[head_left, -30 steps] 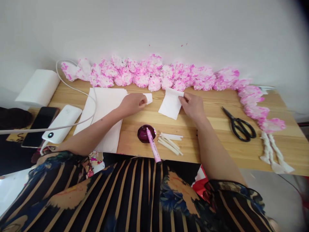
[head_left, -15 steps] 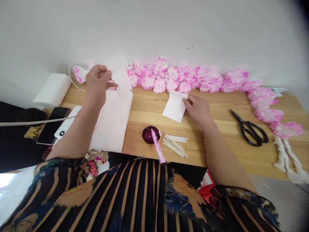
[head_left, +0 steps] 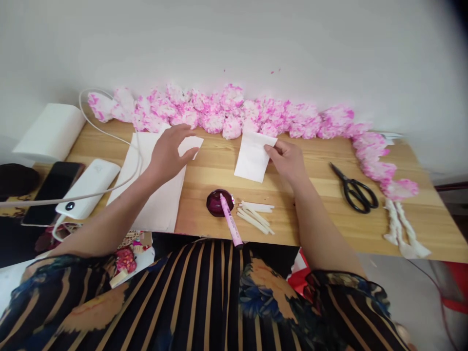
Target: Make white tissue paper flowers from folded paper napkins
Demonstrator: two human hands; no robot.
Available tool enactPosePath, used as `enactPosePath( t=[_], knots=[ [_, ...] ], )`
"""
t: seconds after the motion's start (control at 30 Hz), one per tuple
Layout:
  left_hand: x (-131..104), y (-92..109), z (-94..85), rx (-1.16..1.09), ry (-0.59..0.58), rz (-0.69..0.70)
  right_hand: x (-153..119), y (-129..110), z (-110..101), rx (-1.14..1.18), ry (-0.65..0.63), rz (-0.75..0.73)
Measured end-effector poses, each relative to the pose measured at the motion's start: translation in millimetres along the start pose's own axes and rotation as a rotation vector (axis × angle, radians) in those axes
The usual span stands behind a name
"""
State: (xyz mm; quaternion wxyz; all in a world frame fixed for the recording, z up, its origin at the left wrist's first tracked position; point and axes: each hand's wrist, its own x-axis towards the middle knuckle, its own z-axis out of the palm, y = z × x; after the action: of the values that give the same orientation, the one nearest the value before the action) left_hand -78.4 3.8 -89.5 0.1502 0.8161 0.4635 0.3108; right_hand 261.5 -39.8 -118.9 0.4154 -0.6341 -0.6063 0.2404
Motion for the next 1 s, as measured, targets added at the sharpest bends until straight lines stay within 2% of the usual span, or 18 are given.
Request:
enactPosePath(
  t=[0.1, 0.2, 0.27, 0.37, 0.53, 0.63, 0.8, 0.9, 1.0],
  knots=[
    [20, 22, 21.3, -0.201, -0.121, 0.009, -3, -6, 2, 0.240, -0.031, 0.031],
    [39, 41, 52.2, -0.484, -0.269, -0.044, -5, -10, 4, 0.339, -0.049, 0.035],
    [47, 48, 72.0, -0.706, -0.371, -0.118, -6, -12, 5, 0.359, -0.065, 0.046],
    [50, 50, 90.3, -0.811, -0.399, -0.289, -7, -14, 7, 0.379, -0.107, 0.072],
    [50, 41, 95.6, -0.852, -0.245, -0.431, -8, -15, 8, 0.442, -0.259, 0.197],
    [49, 37, 96.1, -0.902, -0.218, -0.498, -7, -13, 9, 0.425, -0.287, 0.231],
    [47, 34, 93.5, -0.916, -0.268, -0.444, -8, -13, 12, 0.401, -0.342, 0.239],
    [46, 31, 88.1, -0.911, -0.346, -0.411, -9, -18, 9, 0.420, -0.421, 0.253],
    [45, 29, 84.6, -0.919, -0.426, -0.410, -10, -21, 7, 0.441, -0.421, 0.263]
  ],
)
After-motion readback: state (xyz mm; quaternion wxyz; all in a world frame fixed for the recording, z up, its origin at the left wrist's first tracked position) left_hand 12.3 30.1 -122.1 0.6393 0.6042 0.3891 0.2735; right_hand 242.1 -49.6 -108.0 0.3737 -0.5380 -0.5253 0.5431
